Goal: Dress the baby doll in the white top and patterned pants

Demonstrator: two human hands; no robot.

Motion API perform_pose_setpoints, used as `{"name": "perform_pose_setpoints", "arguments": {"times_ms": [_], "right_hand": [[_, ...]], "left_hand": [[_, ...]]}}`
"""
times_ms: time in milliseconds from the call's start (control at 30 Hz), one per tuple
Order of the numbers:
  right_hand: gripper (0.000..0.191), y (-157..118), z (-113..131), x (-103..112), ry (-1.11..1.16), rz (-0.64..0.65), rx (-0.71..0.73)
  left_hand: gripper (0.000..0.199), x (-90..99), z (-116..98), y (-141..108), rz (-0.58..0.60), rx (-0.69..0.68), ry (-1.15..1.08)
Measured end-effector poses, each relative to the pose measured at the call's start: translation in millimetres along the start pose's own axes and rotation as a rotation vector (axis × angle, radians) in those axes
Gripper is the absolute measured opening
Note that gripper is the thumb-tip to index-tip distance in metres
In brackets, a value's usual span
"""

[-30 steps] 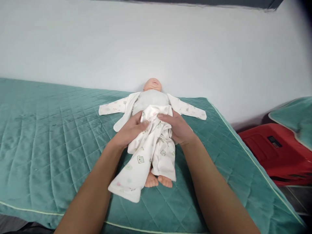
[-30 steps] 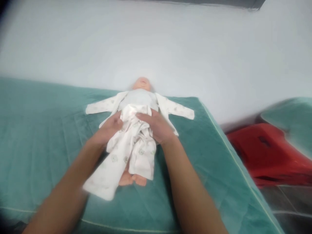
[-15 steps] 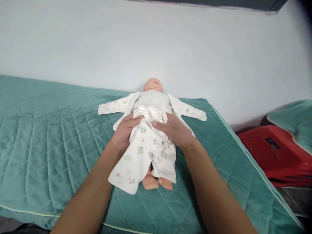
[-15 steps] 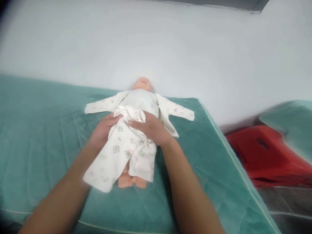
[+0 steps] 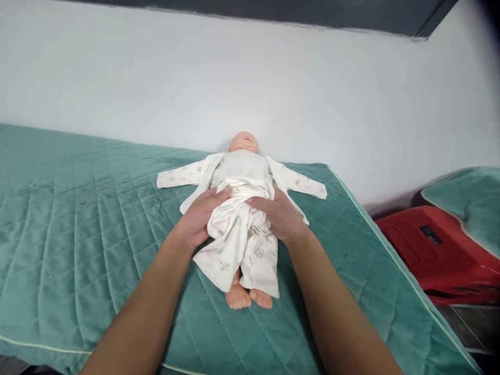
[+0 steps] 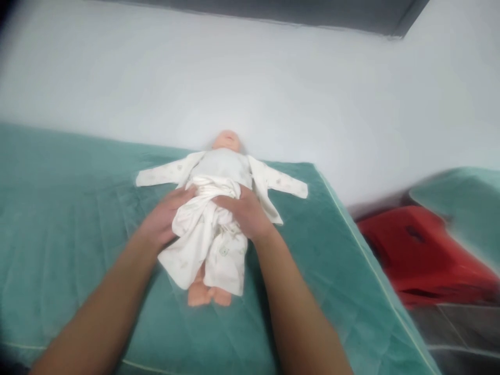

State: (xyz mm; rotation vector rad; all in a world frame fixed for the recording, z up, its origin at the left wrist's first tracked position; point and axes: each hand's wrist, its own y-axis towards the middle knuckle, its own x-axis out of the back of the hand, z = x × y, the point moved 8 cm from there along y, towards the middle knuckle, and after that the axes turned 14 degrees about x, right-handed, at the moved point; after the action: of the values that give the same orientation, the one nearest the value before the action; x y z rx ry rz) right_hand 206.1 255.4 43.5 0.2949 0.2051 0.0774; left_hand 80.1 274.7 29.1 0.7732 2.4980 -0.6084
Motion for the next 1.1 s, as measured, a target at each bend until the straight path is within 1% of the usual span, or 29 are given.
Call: {"name": "perform_pose_setpoints", "arguments": {"times_ms": [100, 167, 233, 333, 433, 500, 600, 667, 800, 867, 967, 1033, 1100], "right_hand": [[0.045, 0, -3, 1, 0.017, -0.012, 0.001], [0.041, -1, -3, 1, -0.047, -0.013, 0.001], [0.04, -2, -1, 0, -0.137, -0.001, 0.012], [0.042, -2, 6, -6, -0.246, 0.056, 0.048], [0.044, -2, 13, -17, -0.337, 0.172, 0.088], [0.042, -2, 13, -21, -0.435, 0.239, 0.102], [0.041, -5, 12, -24, -0.604, 0.307, 0.129], [0.039, -8, 11, -26, -0.714, 0.364, 0.153], [0.029, -18, 10, -32, -0.967, 0.506, 0.164], [0.026, -23, 9, -37, -1.108, 0.602, 0.166], [0.029, -30, 6, -45, -1.309, 0.725, 0.178], [0.03, -33, 5, -47, -1.381, 0.757, 0.174], [0.03, -34, 5, -47, -1.408, 0.763, 0.156]], "left_hand": [[0.047, -5.1, 3, -5, 0.058, 0.058, 0.125], [0.05, -6.1, 5, -7, 0.087, 0.087, 0.178], [0.049, -4.3, 7, -7, 0.089, 0.089, 0.173], [0.047, -1.5, 5, -7, 0.071, 0.033, 0.105], [0.047, -5.4, 5, -12, 0.065, 0.02, -0.005], [0.048, -13.6, 8, -22, 0.082, 0.055, -0.095], [0.047, -25.7, 14, -47, 0.079, 0.09, -0.187], [0.047, -28.2, 19, -66, 0.027, 0.08, -0.216], [0.046, -26.2, 37, -102, -0.118, 0.041, -0.236], [0.044, -26.0, 46, -116, -0.183, 0.002, -0.238], [0.039, -27.9, 58, -135, -0.253, -0.076, -0.254], [0.036, -29.9, 67, -145, -0.288, -0.111, -0.288], [0.035, -33.5, 78, -153, -0.315, -0.119, -0.336]]}}
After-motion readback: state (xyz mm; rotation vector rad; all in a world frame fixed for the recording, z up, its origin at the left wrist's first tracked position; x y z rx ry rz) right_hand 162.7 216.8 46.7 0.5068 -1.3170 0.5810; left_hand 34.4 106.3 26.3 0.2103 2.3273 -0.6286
